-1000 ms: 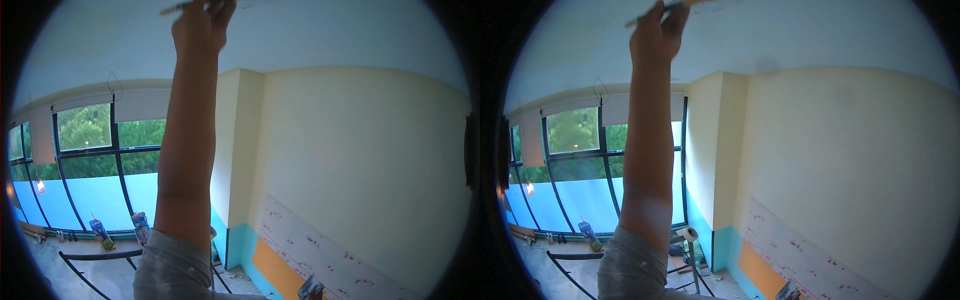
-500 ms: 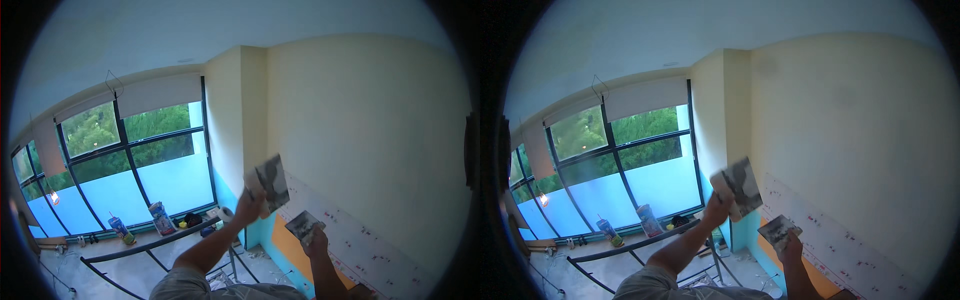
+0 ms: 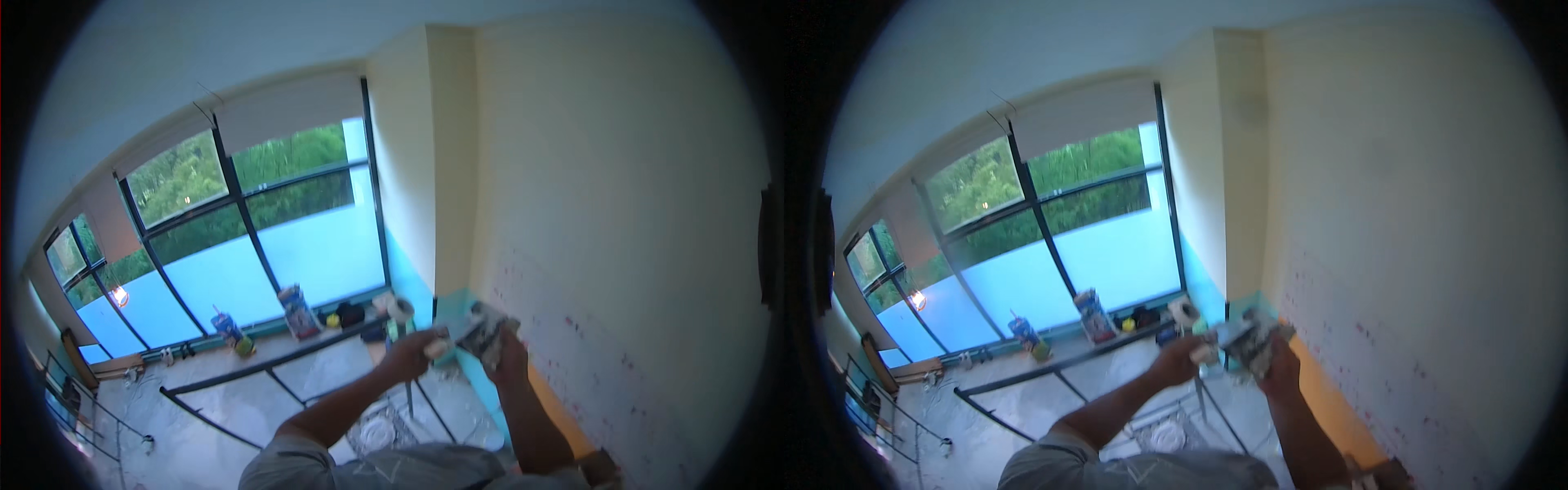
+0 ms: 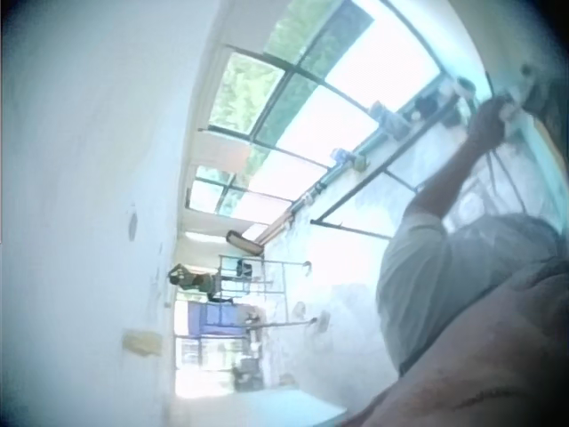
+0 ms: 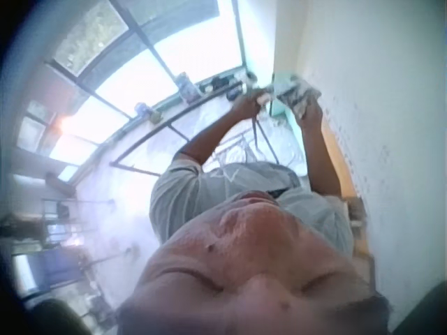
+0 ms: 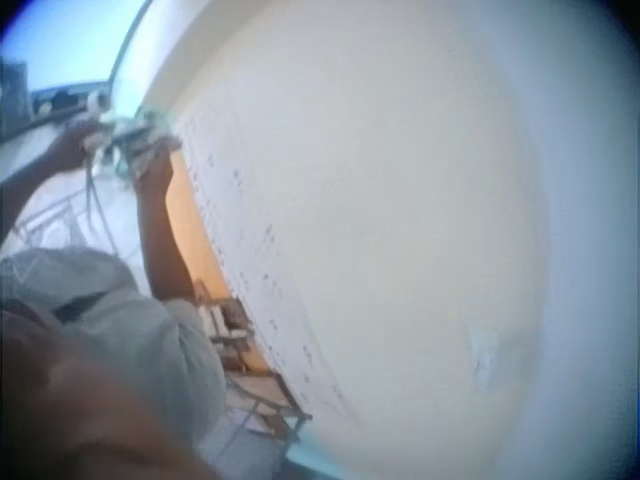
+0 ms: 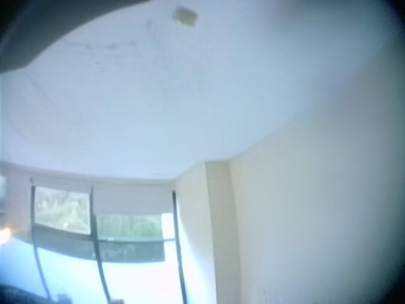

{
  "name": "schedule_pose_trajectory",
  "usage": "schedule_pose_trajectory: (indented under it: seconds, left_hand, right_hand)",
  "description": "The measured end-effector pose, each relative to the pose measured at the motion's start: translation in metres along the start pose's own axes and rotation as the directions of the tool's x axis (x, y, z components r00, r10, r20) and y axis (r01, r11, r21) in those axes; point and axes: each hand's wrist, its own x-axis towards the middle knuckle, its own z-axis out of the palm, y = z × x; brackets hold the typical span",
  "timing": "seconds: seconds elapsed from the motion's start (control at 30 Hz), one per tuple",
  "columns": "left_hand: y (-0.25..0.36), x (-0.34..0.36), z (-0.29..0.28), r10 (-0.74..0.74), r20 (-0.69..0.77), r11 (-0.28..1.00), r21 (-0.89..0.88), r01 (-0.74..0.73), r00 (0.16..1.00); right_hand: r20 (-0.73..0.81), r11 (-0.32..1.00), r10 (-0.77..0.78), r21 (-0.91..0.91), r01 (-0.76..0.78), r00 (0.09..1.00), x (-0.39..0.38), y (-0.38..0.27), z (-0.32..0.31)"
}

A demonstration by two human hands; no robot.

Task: The person applies white compound to the ceiling and upper wall joints using a putty knife and a larger flat tool, then covers a section with white tape.

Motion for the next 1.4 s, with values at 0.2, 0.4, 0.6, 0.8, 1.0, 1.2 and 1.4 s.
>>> schedule_pose_trajectory:
  seconds: [0.2, 0.4, 0.6, 0.8, 1.0, 1.2, 1.4]
  left_hand:
    - [0.005, -0.001, -0.043, -0.135, -0.026, 0.968, 0.212, 0.138, 0.990]
    - [0.012, -0.013, -0.050, -0.524, -0.231, 0.848, -0.060, 0.526, 0.820]
    - [0.059, -0.011, -0.027, -0.399, -0.406, 0.904, -0.321, 0.281, 0.822]
    - [0.043, -0.019, -0.040, -0.141, -0.232, 0.974, 0.139, 0.176, 0.962]
    - [0.046, 0.006, -0.075, 0.392, -0.118, 0.755, 0.607, -0.246, 0.912]
    - [0.032, 0.037, -0.094, 0.511, -0.153, 0.716, 0.621, -0.320, 0.846]
    - [0.026, 0.081, -0.149, 0.631, -0.261, 0.669, 0.661, -0.341, 0.731]
  right_hand:
    - [0.009, 0.998, 0.032, 0.048, -0.033, 0.999, 0.007, 0.001, 0.031]
    - [-0.120, 0.994, -0.085, 0.059, 0.093, 0.989, 0.010, -0.005, 0.028]
    - [-0.181, 0.992, -0.098, 0.065, 0.112, 0.979, 0.001, 0.007, 0.023]
    - [-0.114, 0.987, -0.159, 0.013, 0.161, 0.981, -0.004, -0.008, 0.056]
    - [-0.234, 0.794, -0.560, -0.425, 0.434, 0.795, 0.003, -0.003, 0.095]
    - [0.166, 0.484, -0.640, -0.672, 0.561, 0.750, 0.007, 0.024, 0.116]
    - [0.395, 0.109, -0.472, -0.861, 0.497, 0.788, 0.016, 0.061, 0.102]
